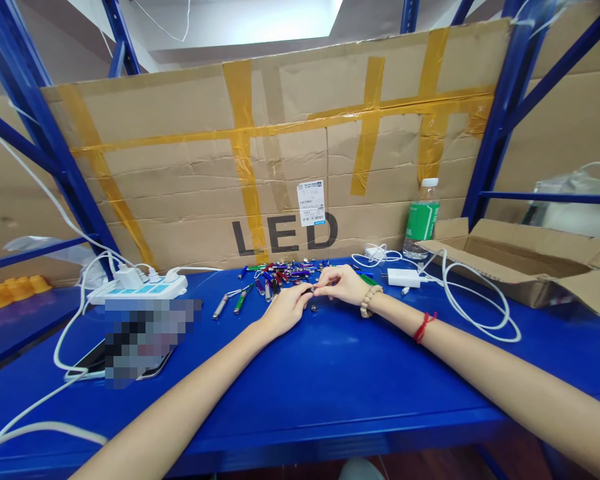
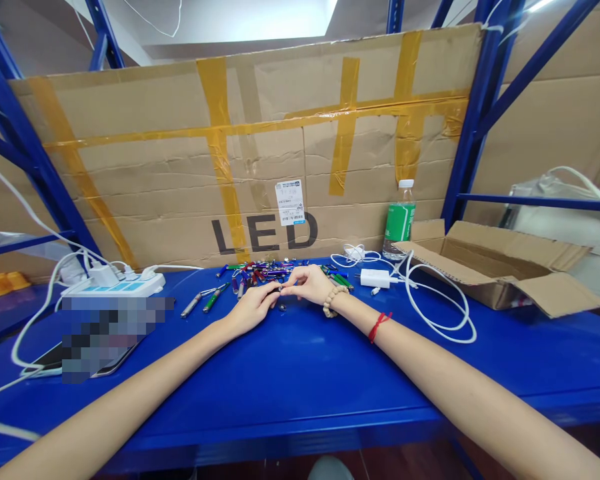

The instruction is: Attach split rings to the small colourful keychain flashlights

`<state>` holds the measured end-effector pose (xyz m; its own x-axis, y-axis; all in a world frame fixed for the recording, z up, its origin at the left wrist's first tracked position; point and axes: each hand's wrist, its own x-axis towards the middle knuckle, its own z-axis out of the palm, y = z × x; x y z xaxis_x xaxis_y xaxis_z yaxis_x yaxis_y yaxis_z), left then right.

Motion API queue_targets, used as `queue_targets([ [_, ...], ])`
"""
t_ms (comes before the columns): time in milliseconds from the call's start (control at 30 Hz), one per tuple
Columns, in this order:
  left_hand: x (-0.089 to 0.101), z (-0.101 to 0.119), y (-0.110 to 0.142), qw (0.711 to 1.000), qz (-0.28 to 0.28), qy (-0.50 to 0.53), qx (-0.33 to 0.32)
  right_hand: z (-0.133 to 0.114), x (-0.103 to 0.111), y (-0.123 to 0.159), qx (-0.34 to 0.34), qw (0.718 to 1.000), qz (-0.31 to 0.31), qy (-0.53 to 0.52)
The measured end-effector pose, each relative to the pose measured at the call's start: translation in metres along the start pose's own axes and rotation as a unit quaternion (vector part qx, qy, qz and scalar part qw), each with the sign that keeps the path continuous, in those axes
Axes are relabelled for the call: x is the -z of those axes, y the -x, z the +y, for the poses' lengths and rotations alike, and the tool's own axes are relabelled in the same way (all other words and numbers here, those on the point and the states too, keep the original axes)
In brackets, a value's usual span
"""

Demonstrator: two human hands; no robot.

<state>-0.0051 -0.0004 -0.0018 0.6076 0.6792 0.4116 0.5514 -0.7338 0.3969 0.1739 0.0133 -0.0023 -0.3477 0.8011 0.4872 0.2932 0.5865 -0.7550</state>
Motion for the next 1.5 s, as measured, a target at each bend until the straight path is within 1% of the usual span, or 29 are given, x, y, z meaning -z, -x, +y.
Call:
queue_targets([
  [133, -0.0016, -0.0027, -0.0005, 1.0, 0.017, 0.009, 0.0, -0.0032, -0.0014, 0.0004, -0.016, 1.0, 0.013, 0.0],
  [300, -0.0019, -0.0043, -0.0011, 1.0, 0.023, 0.012, -0.002, -0.0061, -0.0022, 0.0016, -0.039, 0.999, 0.01, 0.011],
  [567, -0.0031, -0.0045, -0.0021, 0.999, 0.031, 0.014, 0.0, -0.0083, -0.0004, 0.0024, -0.042, 0.999, 0.002, 0.015],
  [800, -0.0044, -0.0063, -0.003, 0.998, 0.036, 0.046, -0.029, -0.0051, -0.0013, 0.0007, -0.049, 0.999, 0.015, 0.007],
  [1033, -0.0049, -0.0073, -0.0049, 0.998, 0.026, 0.053, -0.008, -0.0103, -0.0036, 0.0001, -0.06, 0.998, 0.028, 0.005],
  [1200, -0.0044, -0.0058, -0.0056, 0.998, 0.022, 0.058, -0.002, -0.0091, -0.0047, 0.0004, -0.062, 0.997, 0.034, -0.008],
  [1500, -0.0041, -0.0038, -0.005, 0.997, 0.027, 0.075, 0.015, -0.0094, -0.0082, 0.0004, -0.066, 0.997, 0.042, -0.027],
])
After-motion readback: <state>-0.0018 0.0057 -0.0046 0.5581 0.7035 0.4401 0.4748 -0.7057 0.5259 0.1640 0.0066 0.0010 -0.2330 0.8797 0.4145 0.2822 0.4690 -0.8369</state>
